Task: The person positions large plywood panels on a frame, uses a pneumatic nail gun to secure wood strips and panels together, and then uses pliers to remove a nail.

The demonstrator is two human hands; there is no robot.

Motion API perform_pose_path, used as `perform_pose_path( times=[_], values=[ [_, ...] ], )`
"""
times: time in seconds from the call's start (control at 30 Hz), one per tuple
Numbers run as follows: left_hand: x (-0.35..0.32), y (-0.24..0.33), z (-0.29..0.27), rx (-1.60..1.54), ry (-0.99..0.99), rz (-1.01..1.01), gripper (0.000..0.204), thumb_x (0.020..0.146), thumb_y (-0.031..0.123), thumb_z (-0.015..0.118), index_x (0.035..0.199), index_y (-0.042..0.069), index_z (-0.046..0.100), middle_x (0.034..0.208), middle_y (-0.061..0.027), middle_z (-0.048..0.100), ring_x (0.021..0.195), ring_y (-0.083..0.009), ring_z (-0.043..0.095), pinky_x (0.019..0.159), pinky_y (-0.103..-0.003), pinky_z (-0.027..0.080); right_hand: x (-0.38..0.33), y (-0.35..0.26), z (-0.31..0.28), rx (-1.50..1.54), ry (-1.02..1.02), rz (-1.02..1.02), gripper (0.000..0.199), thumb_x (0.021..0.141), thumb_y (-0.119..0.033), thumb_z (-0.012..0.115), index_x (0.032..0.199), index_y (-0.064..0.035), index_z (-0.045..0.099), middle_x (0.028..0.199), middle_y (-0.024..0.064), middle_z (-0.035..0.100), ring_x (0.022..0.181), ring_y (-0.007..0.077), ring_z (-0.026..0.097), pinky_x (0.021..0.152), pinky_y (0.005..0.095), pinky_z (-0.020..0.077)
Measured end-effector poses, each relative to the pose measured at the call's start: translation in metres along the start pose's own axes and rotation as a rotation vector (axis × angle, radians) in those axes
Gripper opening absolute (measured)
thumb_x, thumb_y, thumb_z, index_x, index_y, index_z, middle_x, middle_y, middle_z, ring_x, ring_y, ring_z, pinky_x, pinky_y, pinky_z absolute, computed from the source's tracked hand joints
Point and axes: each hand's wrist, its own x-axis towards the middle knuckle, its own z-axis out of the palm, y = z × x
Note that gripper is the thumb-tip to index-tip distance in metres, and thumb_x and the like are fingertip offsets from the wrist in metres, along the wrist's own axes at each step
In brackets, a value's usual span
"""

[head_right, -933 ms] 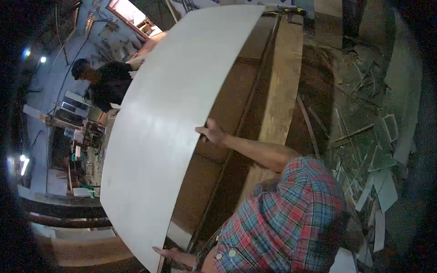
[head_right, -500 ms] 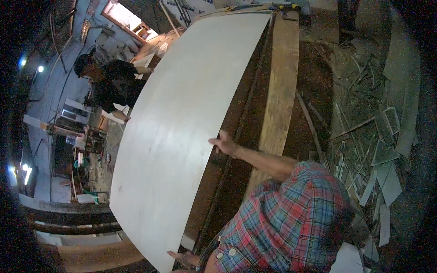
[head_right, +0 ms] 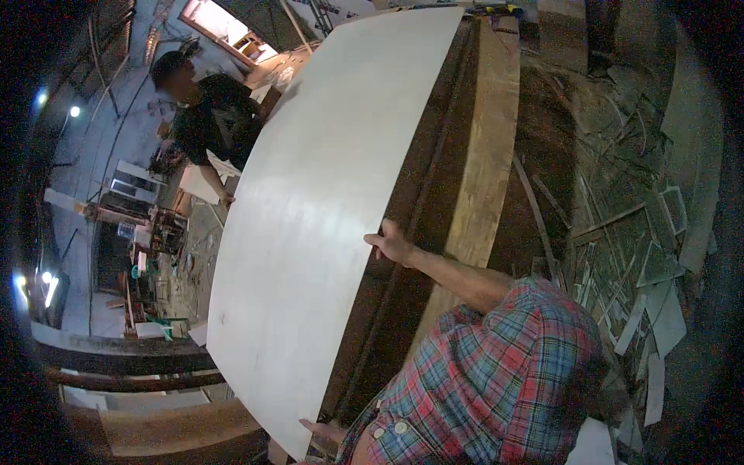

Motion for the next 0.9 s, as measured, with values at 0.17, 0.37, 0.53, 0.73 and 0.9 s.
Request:
perform_pose_path(
  times=[0.17,0.37,0.53,0.73,0.9],
  values=[
    [0.004,-0.006,-0.001,-0.032,-0.003,-0.027,0.071,0.093,0.055,0.039,0.145,0.009,0.027,0.149,-0.0150,0.024,0.137,-0.0297,0.024,0.113,-0.042,0.021,0.007,-0.003,-0.013,-0.050,0.004,0.012,0.025,0.084,-0.018,0.066,0.091,0.0002,0.051,0.076,0.0048,0.054,0.051,0.0112,0.054,0.045,0.0260,0.0447],
    [0.021,-0.021,0.002,-0.094,-0.054,-0.008,0.071,0.094,0.056,0.033,0.147,0.010,0.023,0.152,-0.0147,0.019,0.139,-0.0289,0.019,0.114,-0.043,0.017,0.032,0.011,-0.032,-0.124,0.020,-0.002,0.027,0.083,-0.019,0.065,0.086,0.0016,0.049,0.079,0.0072,0.056,0.053,0.0136,0.056,0.043,0.0274,0.0476],
    [0.021,-0.020,0.001,-0.099,-0.092,0.034,0.071,0.095,0.057,0.031,0.147,0.010,0.022,0.152,-0.0150,0.018,0.140,-0.0287,0.017,0.114,-0.044,0.015,0.035,0.018,-0.040,-0.134,0.071,0.097,0.022,0.084,-0.018,0.065,0.091,-0.0011,0.053,0.076,0.0037,0.054,0.057,0.0116,0.055,0.046,0.0257,0.0462],
    [0.027,-0.023,-0.002,-0.091,-0.067,0.028,0.071,0.096,0.057,0.028,0.148,0.010,0.021,0.153,-0.0154,0.016,0.141,-0.0284,0.014,0.115,-0.044,0.013,0.035,0.027,-0.034,-0.081,0.071,0.075,0.018,0.086,-0.016,0.065,0.088,-0.0019,0.054,0.075,0.0028,0.055,0.056,0.0097,0.054,0.045,0.0250,0.0458],
    [0.020,-0.026,-0.002,-0.078,-0.094,0.036,0.071,0.096,0.057,0.026,0.148,0.010,0.019,0.153,-0.0158,0.014,0.142,-0.0282,0.012,0.116,-0.045,0.011,0.027,0.030,-0.040,-0.146,0.048,0.120,0.023,0.085,-0.020,0.065,0.087,-0.0025,0.051,0.078,0.0037,0.054,0.055,0.0120,0.054,0.048,0.0270,0.0476]
  ],
)
